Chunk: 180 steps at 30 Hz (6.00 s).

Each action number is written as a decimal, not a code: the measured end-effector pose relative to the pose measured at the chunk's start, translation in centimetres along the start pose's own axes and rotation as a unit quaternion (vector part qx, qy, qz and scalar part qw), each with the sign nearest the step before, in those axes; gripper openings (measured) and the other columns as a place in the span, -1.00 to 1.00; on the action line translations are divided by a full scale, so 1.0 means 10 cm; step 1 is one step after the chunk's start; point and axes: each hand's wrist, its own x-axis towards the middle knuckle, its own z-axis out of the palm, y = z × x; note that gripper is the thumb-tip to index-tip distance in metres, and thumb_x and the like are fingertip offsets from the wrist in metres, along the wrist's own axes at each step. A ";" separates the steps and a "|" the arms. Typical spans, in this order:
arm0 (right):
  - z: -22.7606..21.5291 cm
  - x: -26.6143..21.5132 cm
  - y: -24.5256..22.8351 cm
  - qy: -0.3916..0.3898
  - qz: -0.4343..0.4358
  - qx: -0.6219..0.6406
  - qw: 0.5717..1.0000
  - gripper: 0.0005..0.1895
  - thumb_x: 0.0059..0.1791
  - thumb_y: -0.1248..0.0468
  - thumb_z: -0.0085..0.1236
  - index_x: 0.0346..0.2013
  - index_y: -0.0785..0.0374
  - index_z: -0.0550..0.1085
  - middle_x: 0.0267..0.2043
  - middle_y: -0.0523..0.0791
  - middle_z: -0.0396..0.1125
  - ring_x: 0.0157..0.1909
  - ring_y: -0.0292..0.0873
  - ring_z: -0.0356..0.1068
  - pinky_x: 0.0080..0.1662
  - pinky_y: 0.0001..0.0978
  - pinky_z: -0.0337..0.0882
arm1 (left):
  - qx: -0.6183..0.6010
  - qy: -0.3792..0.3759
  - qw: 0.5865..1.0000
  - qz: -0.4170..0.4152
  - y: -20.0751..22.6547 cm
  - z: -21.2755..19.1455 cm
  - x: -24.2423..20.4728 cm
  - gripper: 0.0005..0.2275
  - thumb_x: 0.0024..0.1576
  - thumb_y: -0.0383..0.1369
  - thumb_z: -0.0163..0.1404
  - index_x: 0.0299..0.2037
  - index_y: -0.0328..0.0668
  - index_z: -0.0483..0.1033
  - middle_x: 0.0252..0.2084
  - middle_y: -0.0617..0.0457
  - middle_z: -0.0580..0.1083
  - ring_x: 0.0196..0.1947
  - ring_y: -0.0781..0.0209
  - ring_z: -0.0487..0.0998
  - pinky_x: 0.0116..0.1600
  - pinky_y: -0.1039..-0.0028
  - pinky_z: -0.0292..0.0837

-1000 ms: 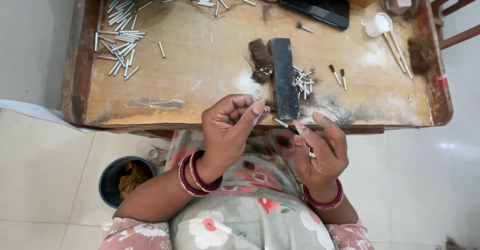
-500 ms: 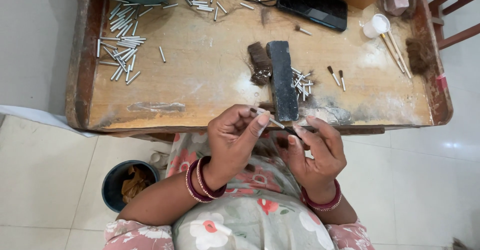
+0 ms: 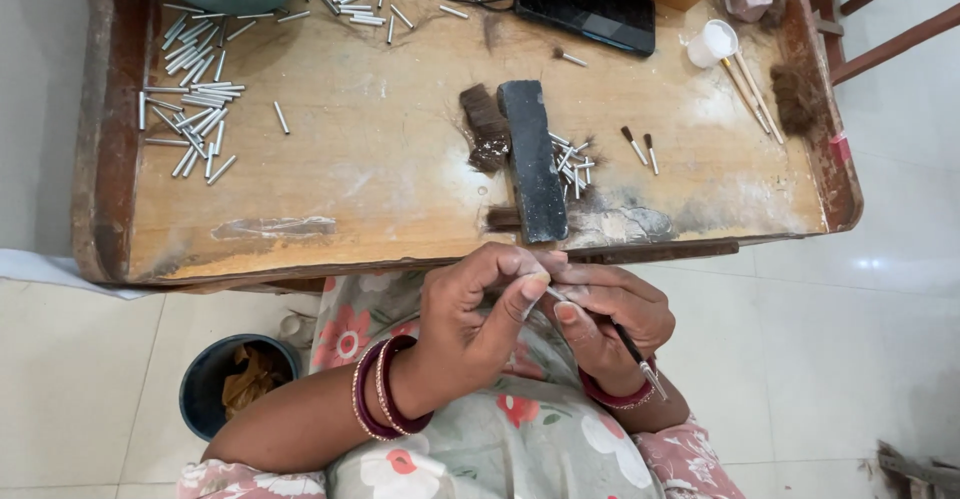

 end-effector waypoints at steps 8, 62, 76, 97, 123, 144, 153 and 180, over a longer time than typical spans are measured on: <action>-0.02 0.00 0.00 0.011 -0.045 -0.024 0.999 -0.79 0.05 0.22 0.32 -0.29 0.32 0.51 -0.14 0.07 0.50 -0.15 -0.10 0.57 -0.09 -0.35 0.57 | -0.186 -0.024 0.974 -0.127 -0.10 0.05 -0.06 -0.87 0.30 -0.43 0.04 -0.09 -0.39 0.49 0.07 -0.20 0.55 0.08 0.29 0.52 0.17 0.45 0.48; 0.01 0.66 0.38 0.015 -0.148 -0.222 0.964 -0.55 0.03 0.37 0.35 0.11 0.31 0.31 -0.26 -0.04 0.48 -0.31 -0.09 0.52 -0.29 -0.32 0.47 | 0.239 0.061 0.964 0.103 -0.35 -0.19 0.42 -0.87 0.17 -0.49 0.15 -0.11 -0.33 0.63 0.04 -0.30 0.56 0.08 -0.07 0.63 0.13 0.32 0.54; 0.04 0.17 0.03 -0.007 -0.069 -0.182 0.981 -0.75 0.17 0.29 0.13 0.14 0.28 0.49 0.12 0.03 0.40 0.11 -0.10 0.46 0.07 -0.32 0.49 | -0.153 0.144 0.975 -0.066 -0.46 -0.17 0.20 -0.90 0.28 -0.48 0.09 -0.14 -0.42 0.52 -0.24 0.03 0.61 -0.26 0.44 0.59 -0.13 0.61 0.54; 0.24 0.35 -0.14 0.007 -0.178 -0.155 0.972 -0.79 -0.03 0.55 0.25 -0.13 0.32 0.52 -0.21 0.04 0.50 -0.24 -0.10 0.54 -0.19 -0.39 0.54 | -0.259 0.001 0.954 -0.153 -0.43 -0.03 0.06 -0.86 0.32 -0.40 0.04 -0.07 -0.35 0.54 0.01 -0.01 0.58 -0.15 0.46 0.48 0.01 0.56 0.46; 0.17 0.14 -0.17 0.020 -0.095 -0.241 0.966 -0.83 -0.01 0.49 0.30 -0.12 0.39 0.58 0.03 0.11 0.41 -0.21 -0.18 0.50 -0.11 -0.39 0.52 | -0.136 0.150 0.978 -0.046 -0.25 -0.21 0.02 -0.89 0.28 -0.48 0.09 -0.11 -0.42 0.51 -0.22 0.09 0.60 -0.23 0.50 0.55 -0.10 0.66 0.49; 0.07 0.01 -0.12 0.003 0.008 -0.024 1.000 -0.79 0.05 0.21 0.28 -0.23 0.33 0.54 -0.08 0.07 0.51 -0.12 -0.14 0.56 -0.09 -0.40 0.56 | 0.036 -0.003 0.995 0.095 0.03 -0.03 -0.03 -0.88 0.32 -0.45 0.05 -0.07 -0.40 0.50 0.04 -0.24 0.56 0.13 0.03 0.62 0.21 0.35 0.52; 0.04 -0.01 -0.04 -0.008 -0.013 -0.028 0.999 -0.79 0.03 0.21 0.29 -0.31 0.29 0.49 -0.16 0.06 0.52 -0.15 -0.13 0.58 -0.08 -0.37 0.57 | -0.044 0.018 0.999 -0.001 -0.04 0.00 -0.09 -0.86 0.39 -0.42 -0.06 -0.12 -0.39 0.41 -0.07 -0.16 0.61 -0.03 0.23 0.64 0.10 0.44 0.57; -0.49 0.49 0.35 0.014 0.091 -0.351 0.932 -0.93 -0.01 0.34 0.33 -0.24 0.25 0.62 -0.36 -0.06 0.50 -0.48 -0.17 0.44 -0.39 -0.35 0.37 | 0.138 0.096 0.982 0.080 -0.18 -0.21 0.29 -0.58 0.24 -0.43 0.16 0.28 -0.33 0.35 0.36 -0.22 0.37 0.32 0.10 0.48 0.31 0.36 0.53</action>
